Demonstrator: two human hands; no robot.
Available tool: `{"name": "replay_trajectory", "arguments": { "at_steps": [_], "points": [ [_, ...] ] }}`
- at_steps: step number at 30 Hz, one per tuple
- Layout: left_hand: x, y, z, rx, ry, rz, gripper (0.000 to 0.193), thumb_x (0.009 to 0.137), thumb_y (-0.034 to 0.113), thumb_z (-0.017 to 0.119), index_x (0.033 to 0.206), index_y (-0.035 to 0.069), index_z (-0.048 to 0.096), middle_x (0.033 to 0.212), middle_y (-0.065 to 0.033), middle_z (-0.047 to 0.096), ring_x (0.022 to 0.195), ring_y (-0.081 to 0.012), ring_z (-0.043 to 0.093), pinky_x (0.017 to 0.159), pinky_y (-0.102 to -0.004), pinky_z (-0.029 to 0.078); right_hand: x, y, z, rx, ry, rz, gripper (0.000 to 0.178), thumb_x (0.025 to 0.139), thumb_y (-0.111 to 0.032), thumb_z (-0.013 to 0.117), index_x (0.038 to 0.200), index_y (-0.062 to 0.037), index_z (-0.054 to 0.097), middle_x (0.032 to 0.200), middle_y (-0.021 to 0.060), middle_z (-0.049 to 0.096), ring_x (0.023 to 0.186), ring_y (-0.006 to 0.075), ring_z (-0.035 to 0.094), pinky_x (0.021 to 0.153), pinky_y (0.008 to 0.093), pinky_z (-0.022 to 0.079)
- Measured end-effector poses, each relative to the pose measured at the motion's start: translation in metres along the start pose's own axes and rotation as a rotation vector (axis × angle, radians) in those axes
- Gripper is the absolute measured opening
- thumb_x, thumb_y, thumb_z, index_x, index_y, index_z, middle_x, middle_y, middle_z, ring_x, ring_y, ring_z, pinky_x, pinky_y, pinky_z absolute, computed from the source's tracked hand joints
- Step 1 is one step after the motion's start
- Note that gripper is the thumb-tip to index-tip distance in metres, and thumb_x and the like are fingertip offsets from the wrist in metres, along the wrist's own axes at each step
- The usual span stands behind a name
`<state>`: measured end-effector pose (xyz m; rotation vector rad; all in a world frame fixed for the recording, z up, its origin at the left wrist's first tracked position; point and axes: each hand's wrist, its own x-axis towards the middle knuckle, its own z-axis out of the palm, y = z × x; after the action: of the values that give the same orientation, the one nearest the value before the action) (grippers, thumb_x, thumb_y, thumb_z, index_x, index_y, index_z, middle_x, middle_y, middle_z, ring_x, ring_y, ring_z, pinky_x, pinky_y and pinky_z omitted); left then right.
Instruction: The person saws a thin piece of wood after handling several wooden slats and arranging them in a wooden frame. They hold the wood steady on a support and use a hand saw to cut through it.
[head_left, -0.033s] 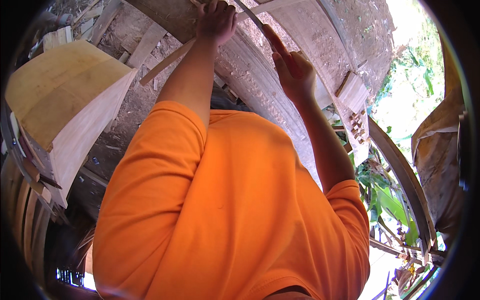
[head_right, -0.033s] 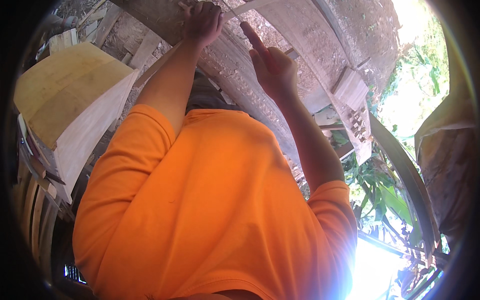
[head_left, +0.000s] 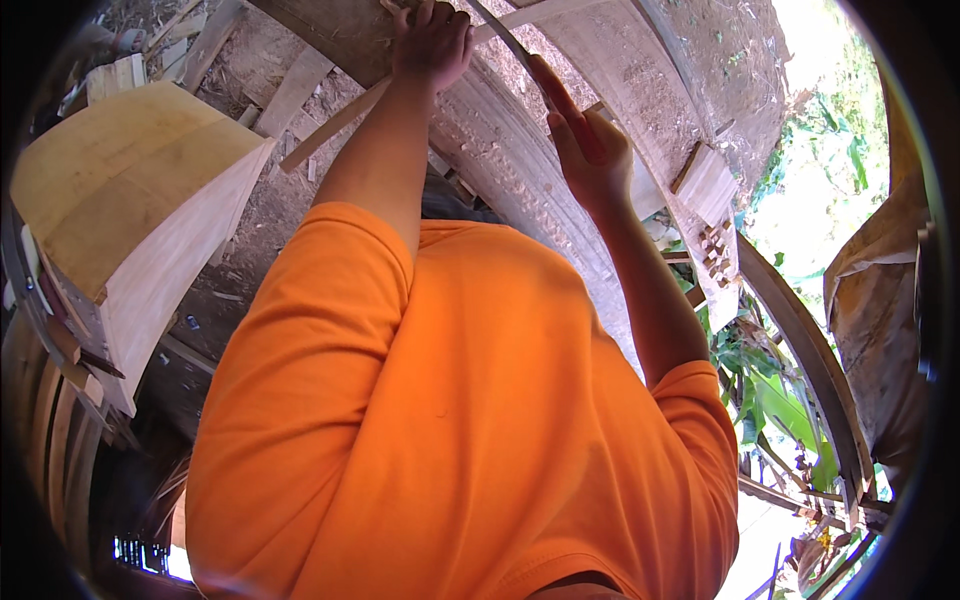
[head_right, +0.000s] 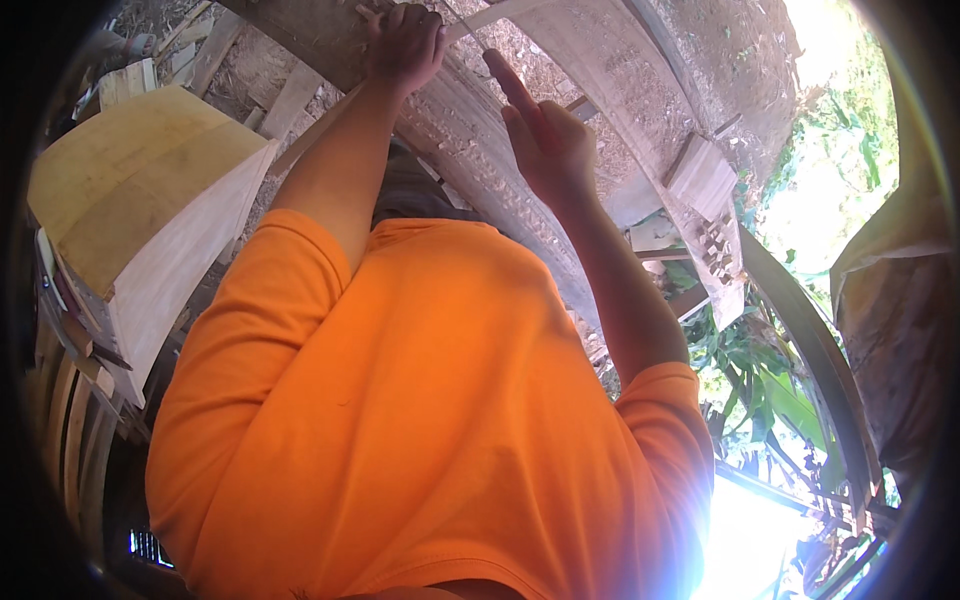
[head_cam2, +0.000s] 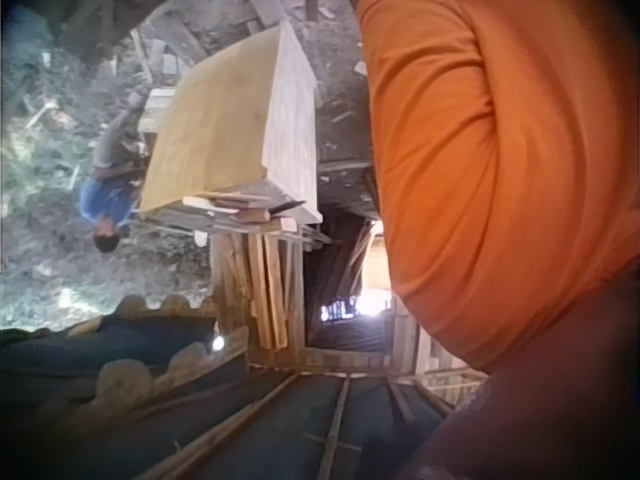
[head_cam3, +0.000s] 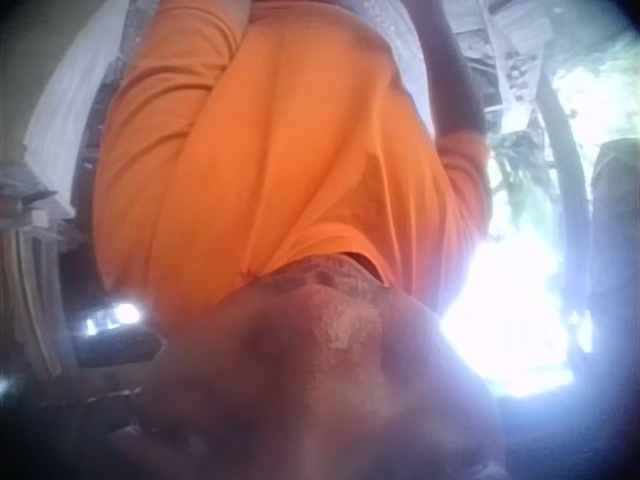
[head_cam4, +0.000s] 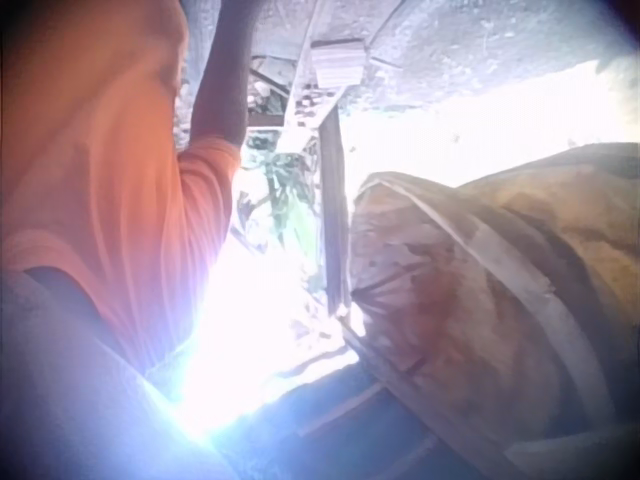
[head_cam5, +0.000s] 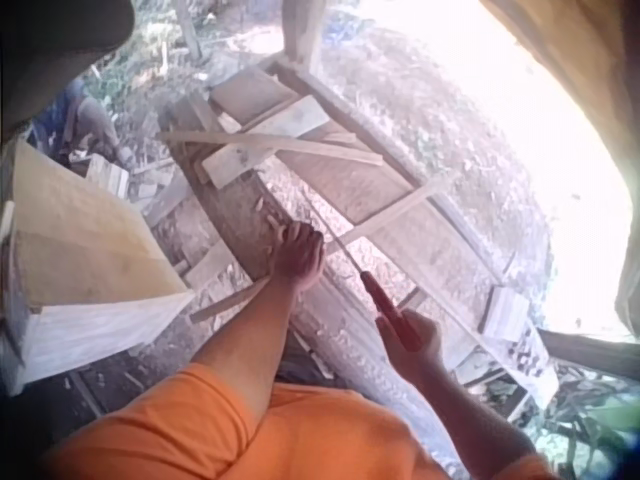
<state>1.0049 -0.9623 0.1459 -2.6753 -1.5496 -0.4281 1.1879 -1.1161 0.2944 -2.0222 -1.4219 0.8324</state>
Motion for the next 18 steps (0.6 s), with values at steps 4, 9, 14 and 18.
{"name": "replay_trajectory", "arguments": {
  "at_steps": [4,9,14,18],
  "points": [
    [0.0,-0.003,0.01,-0.055,-0.097,-0.061,0.02,0.091,0.032,0.058,0.099,0.014,0.062,0.109,-0.0079,0.059,0.115,-0.0294,0.05,0.109,-0.0677,0.026,-0.046,0.02,-0.029,0.053,-0.046,0.116,0.036,0.09,-0.024,0.076,0.069,-0.0038,0.055,0.058,0.0054,0.05,0.053,0.0128,0.044,0.051,0.033,0.038],
    [-0.006,-0.005,0.02,0.019,0.032,0.026,0.018,0.096,0.032,0.055,0.101,0.017,0.063,0.106,0.0007,0.061,0.112,-0.023,0.053,0.098,-0.0524,0.035,-0.123,0.036,-0.085,-0.054,-0.062,0.2,0.028,0.088,-0.017,0.075,0.072,-0.0016,0.058,0.06,0.0058,0.051,0.054,0.0129,0.047,0.053,0.032,0.038],
    [-0.009,-0.009,0.03,0.01,0.181,0.104,0.014,0.094,0.03,0.056,0.1,0.018,0.058,0.104,0.0007,0.057,0.109,-0.0215,0.053,0.094,-0.0502,0.035,-0.185,0.033,-0.155,-0.038,-0.056,0.262,0.026,0.091,-0.023,0.07,0.084,0.0016,0.068,0.06,0.0076,0.053,0.053,0.0173,0.053,0.053,0.0333,0.04],
    [-0.007,-0.01,0.033,-0.011,0.18,0.091,0.013,0.094,0.03,0.056,0.099,0.018,0.057,0.102,0.0011,0.058,0.107,-0.021,0.053,0.093,-0.0506,0.035,-0.177,0.022,-0.151,-0.002,-0.016,0.159,0.03,0.092,-0.027,0.07,0.084,0.002,0.068,0.06,0.0077,0.052,0.052,0.0177,0.052,0.052,0.0331,0.039]
  ]
}}
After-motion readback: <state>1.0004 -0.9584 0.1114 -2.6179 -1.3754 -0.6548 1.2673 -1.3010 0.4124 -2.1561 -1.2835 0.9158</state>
